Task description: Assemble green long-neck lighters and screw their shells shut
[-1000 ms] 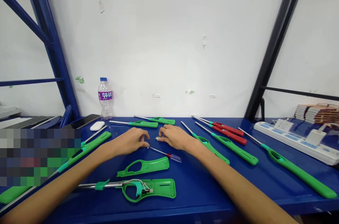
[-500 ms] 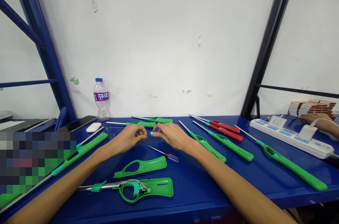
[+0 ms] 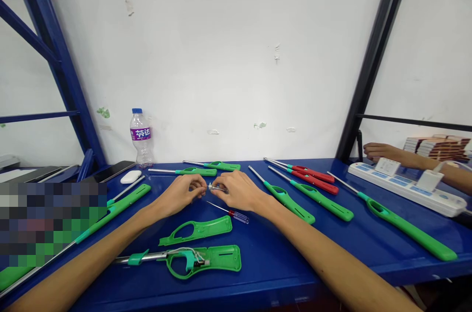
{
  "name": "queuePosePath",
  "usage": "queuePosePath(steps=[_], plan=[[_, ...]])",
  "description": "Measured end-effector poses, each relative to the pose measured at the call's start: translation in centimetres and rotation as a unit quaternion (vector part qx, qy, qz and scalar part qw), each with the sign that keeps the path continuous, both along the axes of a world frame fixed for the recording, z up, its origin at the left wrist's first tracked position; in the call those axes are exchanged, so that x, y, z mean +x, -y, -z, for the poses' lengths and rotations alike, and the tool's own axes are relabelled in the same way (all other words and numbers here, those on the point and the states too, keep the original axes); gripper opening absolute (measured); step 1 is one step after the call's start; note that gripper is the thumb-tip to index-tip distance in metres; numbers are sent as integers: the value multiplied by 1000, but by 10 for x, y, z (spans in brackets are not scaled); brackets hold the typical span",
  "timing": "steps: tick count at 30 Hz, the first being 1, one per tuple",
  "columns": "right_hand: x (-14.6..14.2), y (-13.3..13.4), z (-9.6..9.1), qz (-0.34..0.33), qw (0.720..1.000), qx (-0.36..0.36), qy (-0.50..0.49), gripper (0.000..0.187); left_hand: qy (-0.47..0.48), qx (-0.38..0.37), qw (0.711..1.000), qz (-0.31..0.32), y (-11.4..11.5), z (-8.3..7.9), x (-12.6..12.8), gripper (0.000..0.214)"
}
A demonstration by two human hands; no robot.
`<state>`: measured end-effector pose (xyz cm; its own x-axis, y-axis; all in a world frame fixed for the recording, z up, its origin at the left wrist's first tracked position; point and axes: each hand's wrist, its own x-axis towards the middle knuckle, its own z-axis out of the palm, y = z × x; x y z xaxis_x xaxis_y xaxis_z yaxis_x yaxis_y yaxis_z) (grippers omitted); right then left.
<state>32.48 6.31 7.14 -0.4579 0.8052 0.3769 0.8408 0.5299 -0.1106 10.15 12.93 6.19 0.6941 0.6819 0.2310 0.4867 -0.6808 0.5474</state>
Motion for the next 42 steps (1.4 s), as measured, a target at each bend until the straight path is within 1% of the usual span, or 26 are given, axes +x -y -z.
queuePosePath(steps=[3,9,16,22,34,42], plan=[[1,-2,2,8,1000,5,-11,24,13,33,999,4,-1,0,0,32],[1,-3,3,17,1000,13,-23,27,38,102,994,-8,2,-6,-1,32],[-1,-2,3,3,1000,7,-10,24,16,151,988,12,4,-6,-3,35],[-1,0,3,1,1000,5,-3,24,-9,166,986,23,7,-6,-1,33],[-2,2,1,-17,1000,7,21,22,-60,195,979,-1,12,-6,0,35],[-5,6,-1,-19,999,14,38,18,-93,212,973,0,17,-8,1,34]])
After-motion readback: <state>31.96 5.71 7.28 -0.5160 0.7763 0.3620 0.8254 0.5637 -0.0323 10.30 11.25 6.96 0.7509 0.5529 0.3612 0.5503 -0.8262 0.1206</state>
